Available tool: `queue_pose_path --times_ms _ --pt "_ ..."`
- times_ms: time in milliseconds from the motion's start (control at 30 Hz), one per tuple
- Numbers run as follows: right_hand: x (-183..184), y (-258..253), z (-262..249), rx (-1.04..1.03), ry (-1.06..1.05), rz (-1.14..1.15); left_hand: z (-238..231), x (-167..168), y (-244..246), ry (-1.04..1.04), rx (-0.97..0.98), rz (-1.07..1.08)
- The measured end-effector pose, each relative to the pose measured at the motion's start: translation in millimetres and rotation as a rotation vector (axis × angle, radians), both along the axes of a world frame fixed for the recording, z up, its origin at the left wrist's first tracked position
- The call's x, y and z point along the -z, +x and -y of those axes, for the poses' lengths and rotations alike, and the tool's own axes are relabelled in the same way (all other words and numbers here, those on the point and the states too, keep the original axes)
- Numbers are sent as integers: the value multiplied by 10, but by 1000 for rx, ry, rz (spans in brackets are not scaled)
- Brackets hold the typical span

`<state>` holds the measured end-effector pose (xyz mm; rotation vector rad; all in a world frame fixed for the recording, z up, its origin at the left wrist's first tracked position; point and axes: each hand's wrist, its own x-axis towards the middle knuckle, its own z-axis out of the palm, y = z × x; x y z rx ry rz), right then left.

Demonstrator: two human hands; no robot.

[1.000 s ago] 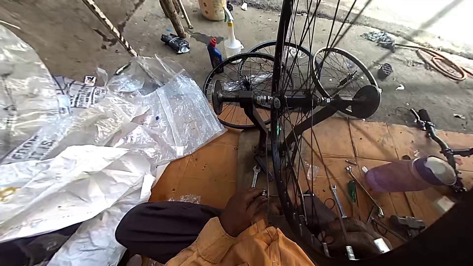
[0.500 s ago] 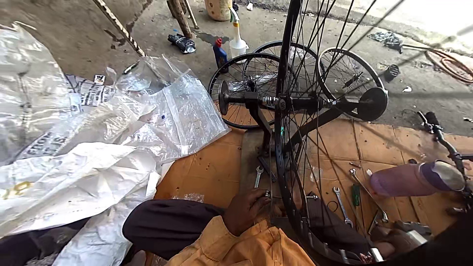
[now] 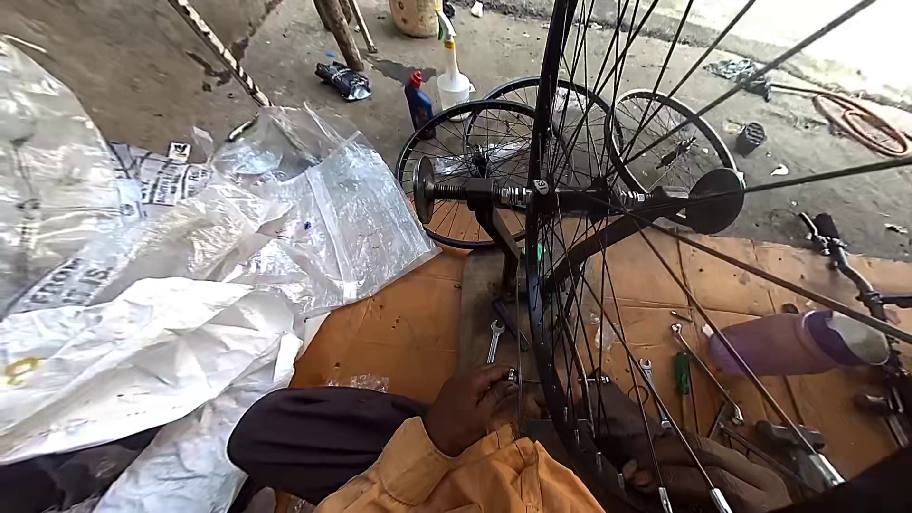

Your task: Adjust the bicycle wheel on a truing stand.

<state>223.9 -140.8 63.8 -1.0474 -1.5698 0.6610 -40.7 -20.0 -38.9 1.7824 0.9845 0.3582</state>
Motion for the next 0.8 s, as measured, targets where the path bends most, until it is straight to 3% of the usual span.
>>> queue_pose_path --times_ms 267,467,567,733,800 --pt "178 109 -104 -124 -108 161 -17 192 -21 -49 -15 96" --pt "262 65 -105 -60 -118 193 -143 -103 68 112 -110 152" --pt "322 191 -116 -64 -227 -104 -226 -297 303 93 -128 288" --pt "858 557 -244 472 -583 -943 -326 -373 645 -73 -120 394" --pt "1062 662 -158 513 -614 -998 -339 -354 686 -58 -121 366"
